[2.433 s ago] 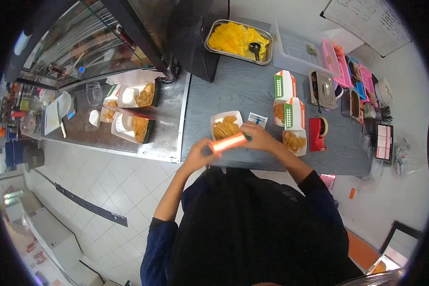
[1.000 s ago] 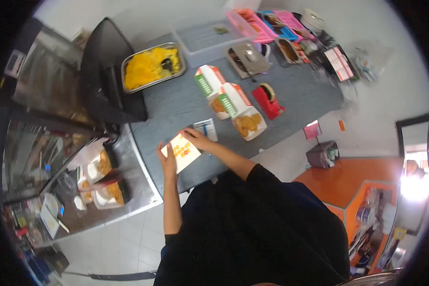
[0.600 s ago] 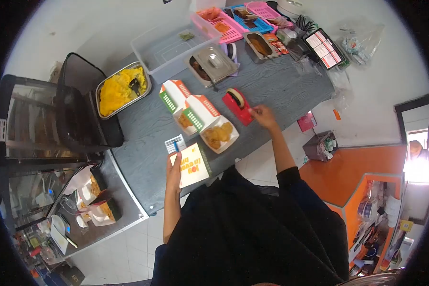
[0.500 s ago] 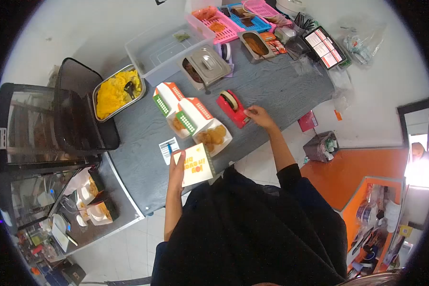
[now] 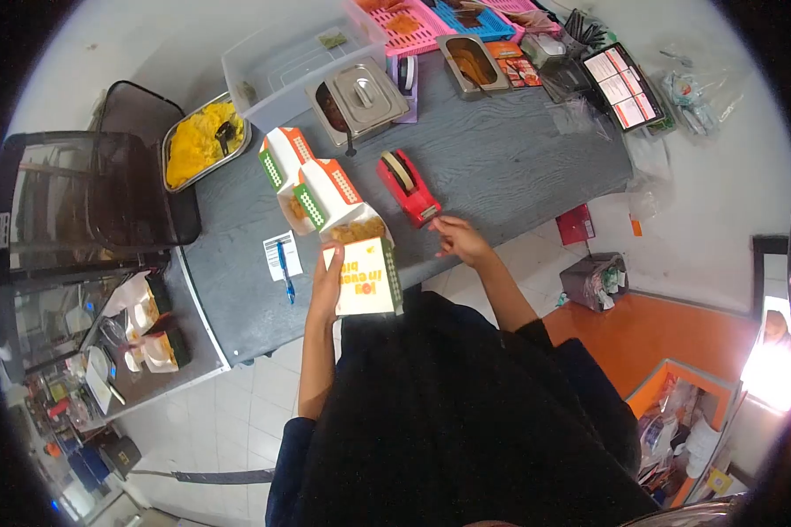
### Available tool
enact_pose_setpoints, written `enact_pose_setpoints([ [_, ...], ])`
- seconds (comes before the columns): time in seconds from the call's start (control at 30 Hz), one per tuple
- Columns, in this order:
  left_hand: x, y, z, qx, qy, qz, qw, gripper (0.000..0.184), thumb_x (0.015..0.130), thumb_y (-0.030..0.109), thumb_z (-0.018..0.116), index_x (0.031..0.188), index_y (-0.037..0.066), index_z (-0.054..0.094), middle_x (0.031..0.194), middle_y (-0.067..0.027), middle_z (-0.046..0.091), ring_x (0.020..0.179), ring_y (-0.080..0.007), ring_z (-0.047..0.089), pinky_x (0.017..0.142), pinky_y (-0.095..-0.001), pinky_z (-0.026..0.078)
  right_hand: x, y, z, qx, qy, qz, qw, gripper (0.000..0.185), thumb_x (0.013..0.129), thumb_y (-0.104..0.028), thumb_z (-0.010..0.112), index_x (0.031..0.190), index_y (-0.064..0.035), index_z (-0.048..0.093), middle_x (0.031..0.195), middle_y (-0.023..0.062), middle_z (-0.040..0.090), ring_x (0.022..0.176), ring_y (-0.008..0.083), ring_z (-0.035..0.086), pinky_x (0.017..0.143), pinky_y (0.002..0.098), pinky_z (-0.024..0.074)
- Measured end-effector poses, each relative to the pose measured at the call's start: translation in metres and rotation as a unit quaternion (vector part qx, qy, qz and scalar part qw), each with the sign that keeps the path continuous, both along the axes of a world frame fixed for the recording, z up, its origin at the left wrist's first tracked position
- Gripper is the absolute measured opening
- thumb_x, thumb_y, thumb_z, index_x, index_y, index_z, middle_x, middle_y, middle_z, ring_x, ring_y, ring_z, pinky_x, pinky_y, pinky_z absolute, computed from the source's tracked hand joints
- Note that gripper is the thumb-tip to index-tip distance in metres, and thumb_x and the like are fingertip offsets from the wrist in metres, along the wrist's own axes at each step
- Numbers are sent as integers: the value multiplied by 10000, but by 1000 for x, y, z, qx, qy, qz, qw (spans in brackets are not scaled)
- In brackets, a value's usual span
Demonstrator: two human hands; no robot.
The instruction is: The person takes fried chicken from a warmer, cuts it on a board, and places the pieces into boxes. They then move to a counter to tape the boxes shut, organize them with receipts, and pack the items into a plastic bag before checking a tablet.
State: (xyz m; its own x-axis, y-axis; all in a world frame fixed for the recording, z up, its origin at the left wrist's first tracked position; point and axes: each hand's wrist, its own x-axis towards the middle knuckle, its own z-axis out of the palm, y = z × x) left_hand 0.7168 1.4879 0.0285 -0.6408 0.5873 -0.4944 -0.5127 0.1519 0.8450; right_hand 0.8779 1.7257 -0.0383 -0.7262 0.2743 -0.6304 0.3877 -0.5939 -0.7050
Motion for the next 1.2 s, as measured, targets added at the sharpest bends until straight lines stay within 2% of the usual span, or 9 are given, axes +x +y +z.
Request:
enact_pose_setpoints([
  [0.17,0,13,19,96,46,-155,982,213,916,264,551,1022,91,487,1040,-59,558,930,-122,541,791,-273,459,-8,-19,-14,-119,-16,233,965,234,919,-299,534,898,-74,594,501,-74,297,378,38,290,348,210,259],
  [0.43,8,36,67,174,140,-381,897,172,885,196,580,981,88,486,1069,-58,475,1050,-156,451,915,-294,350,-35,-7,106,-108,138,478,860,325,919,-322,536,762,-40,572,519,-47,423,358,45,328,361,202,279],
  [0.53,18,38,66,218,184,-343,895,163,880,184,583,972,86,491,1059,-55,469,1042,-152,448,917,-297,345,-11,-18,102,-14,9,407,913,356,898,-388,550,936,-37,593,646,27,534,440,95,441,386,233,324],
  [0.67,36,57,48,199,198,-245,928,175,882,198,586,968,82,487,1019,-49,488,994,-135,461,885,-279,365,29,-54,75,-232,66,240,940,601,835,-558,531,1209,-90,488,956,114,601,695,184,582,518,359,467],
  [0.77,50,74,17,97,127,-87,983,180,884,198,597,963,69,500,922,-45,513,923,-122,480,834,-250,387,41,-54,44,-146,124,233,953,808,811,-723,347,1354,-125,363,1281,118,494,1127,262,522,825,520,475],
  [0.83,58,87,10,52,152,-23,987,209,888,226,592,972,58,501,924,-70,510,929,-139,478,832,-274,391,38,-46,92,-319,161,-63,932,704,860,-577,460,1366,-112,309,1203,125,537,1028,281,570,758,476,515],
  [0.97,40,109,-22,-90,488,-32,868,455,844,317,624,1115,-6,451,1014,-198,501,962,-297,482,837,-383,386,57,-14,46,47,11,-33,998,609,897,-469,500,1317,-62,329,1078,138,580,828,249,635,669,363,552],
  [1.1,-31,116,-38,-337,663,115,659,733,742,263,716,1274,-47,319,1030,-211,506,957,-360,496,829,-419,400,75,34,16,75,40,-173,981,606,881,-345,586,1293,-10,293,1114,194,535,946,246,606,713,383,545],
  [1.2,-47,124,-19,-361,575,-63,732,837,691,156,732,1332,-42,231,1068,-231,498,939,-376,517,830,-431,415,79,54,4,84,61,-215,971,553,877,-239,607,1280,3,318,1101,182,528,932,241,599,742,378,535],
])
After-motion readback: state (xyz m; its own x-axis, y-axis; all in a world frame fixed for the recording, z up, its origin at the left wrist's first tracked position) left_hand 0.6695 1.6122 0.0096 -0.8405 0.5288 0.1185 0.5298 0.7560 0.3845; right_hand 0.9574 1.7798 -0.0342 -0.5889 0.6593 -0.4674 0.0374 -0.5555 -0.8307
